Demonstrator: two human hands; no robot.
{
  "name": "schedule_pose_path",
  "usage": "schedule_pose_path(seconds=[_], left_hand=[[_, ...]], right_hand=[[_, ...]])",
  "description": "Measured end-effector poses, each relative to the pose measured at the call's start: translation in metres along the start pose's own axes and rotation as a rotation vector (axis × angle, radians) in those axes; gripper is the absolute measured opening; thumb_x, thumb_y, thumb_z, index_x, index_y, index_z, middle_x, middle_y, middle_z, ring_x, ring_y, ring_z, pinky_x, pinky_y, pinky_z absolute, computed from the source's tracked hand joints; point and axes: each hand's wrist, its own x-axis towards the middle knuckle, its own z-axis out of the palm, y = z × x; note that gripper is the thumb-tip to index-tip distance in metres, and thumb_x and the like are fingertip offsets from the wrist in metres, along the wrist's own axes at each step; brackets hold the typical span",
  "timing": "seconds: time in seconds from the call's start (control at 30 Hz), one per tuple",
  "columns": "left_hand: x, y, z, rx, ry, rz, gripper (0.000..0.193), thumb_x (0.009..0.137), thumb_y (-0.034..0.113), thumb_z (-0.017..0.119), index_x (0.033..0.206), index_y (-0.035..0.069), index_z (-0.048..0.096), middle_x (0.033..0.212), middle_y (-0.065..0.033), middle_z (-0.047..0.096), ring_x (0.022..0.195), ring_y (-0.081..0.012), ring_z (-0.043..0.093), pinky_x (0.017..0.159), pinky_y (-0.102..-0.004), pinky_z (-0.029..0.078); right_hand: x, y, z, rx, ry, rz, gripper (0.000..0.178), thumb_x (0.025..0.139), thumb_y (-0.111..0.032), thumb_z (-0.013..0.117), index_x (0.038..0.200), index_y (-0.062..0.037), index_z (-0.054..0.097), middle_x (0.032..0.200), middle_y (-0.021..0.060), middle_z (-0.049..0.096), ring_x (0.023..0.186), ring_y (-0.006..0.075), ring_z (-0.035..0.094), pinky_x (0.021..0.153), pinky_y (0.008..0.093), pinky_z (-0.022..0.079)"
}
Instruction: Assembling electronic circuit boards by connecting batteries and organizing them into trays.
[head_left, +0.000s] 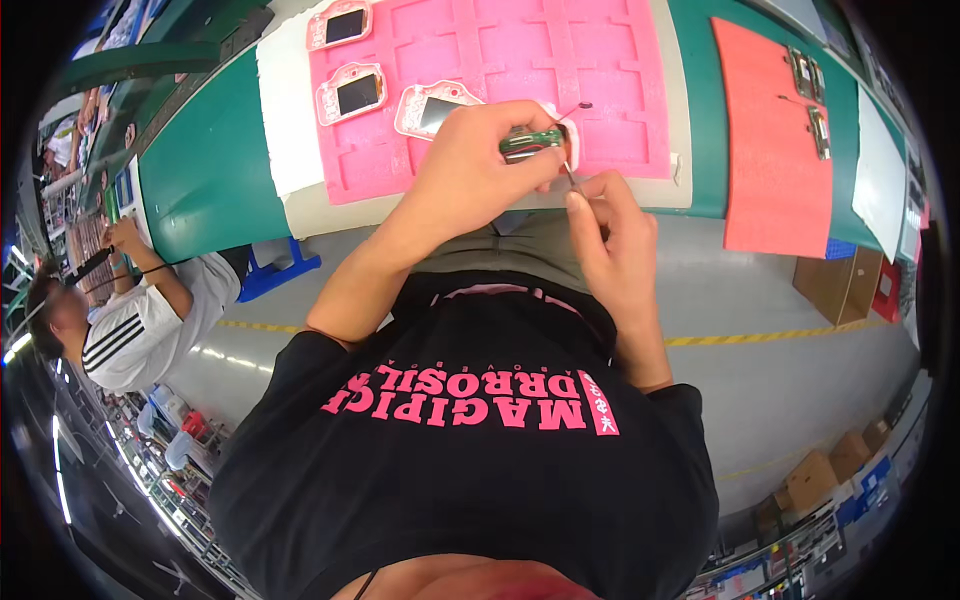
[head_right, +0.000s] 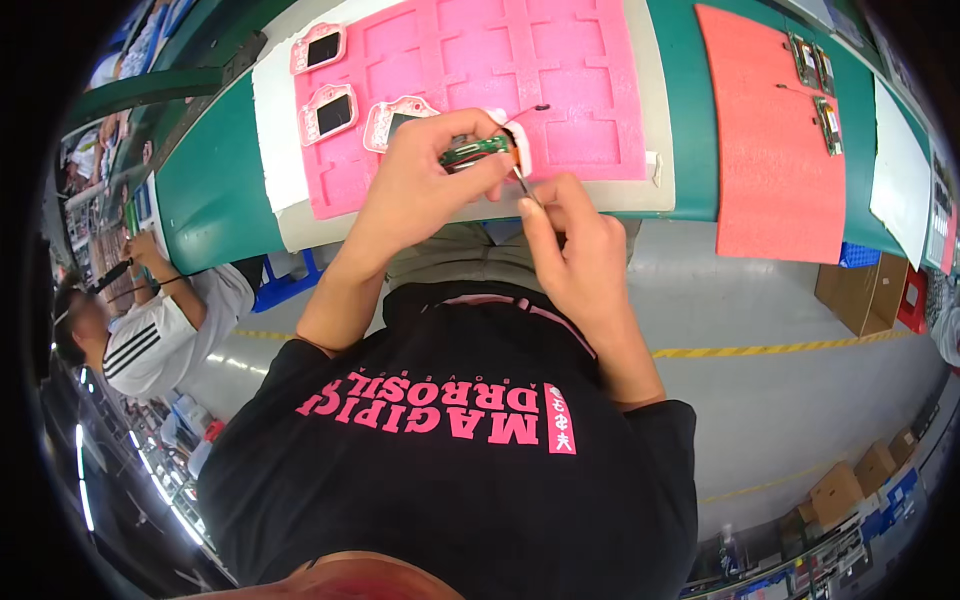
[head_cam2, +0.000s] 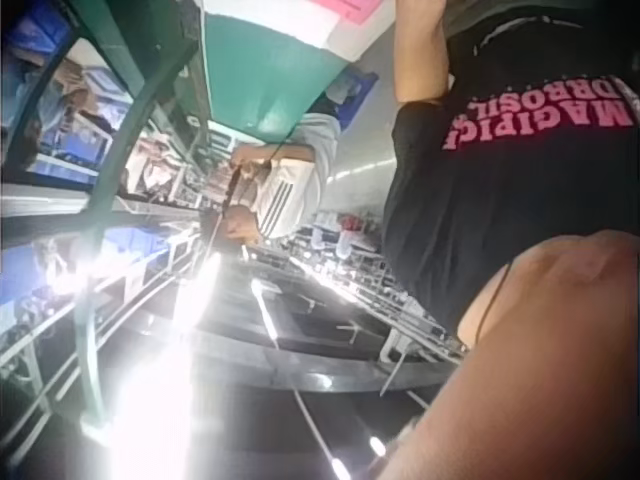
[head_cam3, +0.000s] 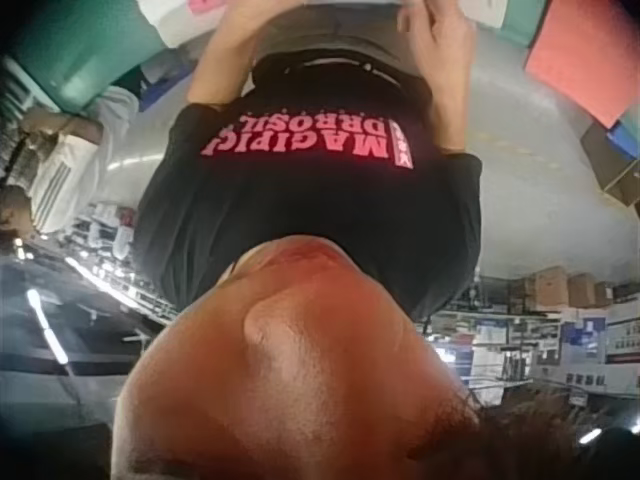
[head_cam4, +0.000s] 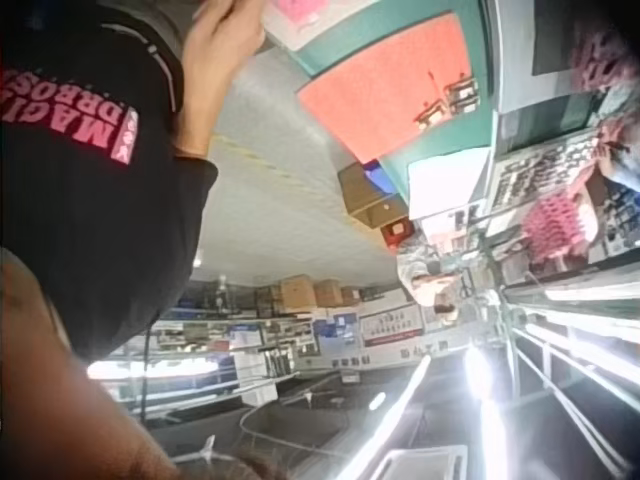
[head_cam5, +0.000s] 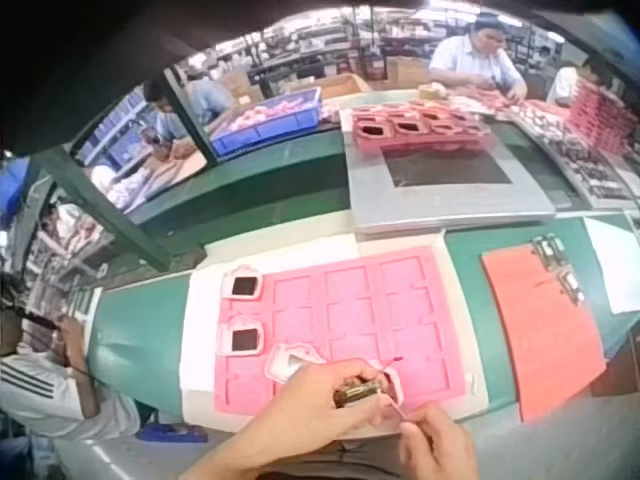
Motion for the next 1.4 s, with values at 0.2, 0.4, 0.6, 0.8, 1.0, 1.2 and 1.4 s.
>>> schedule_pose_path(seconds=[0.2, 0.4, 0.6, 0.8, 1.0, 1.2, 1.4], left_hand=[[-0.004, 0.033, -0.015, -0.166, -0.075, -0.051, 0.039, 0.106, 0.024, 0.065, 0.139, 0.005, 0.067, 0.091, -0.0085, 0.076, 0.064, -0.0131, 0.065, 0.052, -0.0217, 0.046], [-0.015, 0.036, -0.016, -0.336, -0.091, -0.099, 0.038, 0.105, 0.020, 0.062, 0.140, 0.005, 0.067, 0.094, -0.0087, 0.076, 0.060, -0.0128, 0.062, 0.053, -0.0227, 0.047], [-0.032, 0.027, -0.043, 0.127, 0.014, -0.056, 0.045, 0.099, 0.018, 0.069, 0.142, 0.007, 0.067, 0.114, -0.0120, 0.075, 0.074, -0.0167, 0.067, 0.068, -0.0293, 0.056], [-0.005, -0.017, -0.038, 0.648, 0.157, 0.635, 0.061, 0.083, 0.013, 0.081, 0.142, 0.010, 0.068, 0.126, -0.0092, 0.073, 0.105, -0.0230, 0.067, 0.097, -0.0370, 0.055], [0.010, -0.027, -0.038, 0.557, 0.133, 0.600, 0.071, 0.072, 0.011, 0.087, 0.141, 0.013, 0.070, 0.128, -0.0048, 0.073, 0.119, -0.0250, 0.060, 0.107, -0.0385, 0.049], [0.026, -0.035, -0.043, 0.557, 0.096, 0.749, 0.071, 0.072, 0.014, 0.089, 0.140, 0.014, 0.071, 0.124, -0.0039, 0.073, 0.113, -0.0240, 0.062, 0.103, -0.0375, 0.052], [0.033, -0.035, -0.031, 0.500, 0.110, 0.799, 0.070, 0.073, 0.019, 0.090, 0.140, 0.014, 0.070, 0.122, -0.0034, 0.073, 0.111, -0.0233, 0.062, 0.100, -0.0364, 0.053]], right_hand=[[-0.010, -0.009, -0.021, -0.021, 0.293, -0.008, 0.028, 0.097, -0.002, 0.068, 0.125, -0.0049, 0.069, 0.082, 0.0023, 0.069, 0.063, 0.0136, 0.055, 0.060, 0.0284, 0.047], [0.021, -0.011, 0.004, -0.214, 0.187, -0.372, 0.045, 0.090, -0.006, 0.078, 0.135, -0.0098, 0.073, 0.088, 0.0043, 0.075, 0.064, 0.0169, 0.063, 0.060, 0.0312, 0.050], [0.031, -0.021, 0.007, -0.436, 0.248, -0.388, 0.043, 0.087, -0.008, 0.082, 0.130, -0.0072, 0.077, 0.086, 0.0065, 0.077, 0.061, 0.0178, 0.060, 0.058, 0.0318, 0.047], [0.030, -0.033, 0.013, -0.707, 0.225, -0.308, 0.039, 0.088, -0.010, 0.081, 0.126, -0.0056, 0.078, 0.080, 0.0077, 0.075, 0.058, 0.0215, 0.058, 0.057, 0.0339, 0.047], [0.032, -0.036, 0.015, -0.745, 0.226, -0.307, 0.034, 0.089, -0.015, 0.079, 0.122, -0.0089, 0.077, 0.085, 0.0086, 0.078, 0.063, 0.0284, 0.070, 0.056, 0.0374, 0.050], [0.034, -0.046, 0.017, -0.760, 0.225, -0.262, 0.032, 0.089, -0.015, 0.078, 0.120, -0.0084, 0.078, 0.084, 0.0094, 0.078, 0.062, 0.0289, 0.070, 0.056, 0.0377, 0.050], [0.042, -0.041, 0.009, -0.941, 0.256, -0.229, 0.034, 0.087, -0.018, 0.080, 0.120, -0.0114, 0.081, 0.090, 0.0092, 0.081, 0.064, 0.0289, 0.070, 0.058, 0.0379, 0.050]])
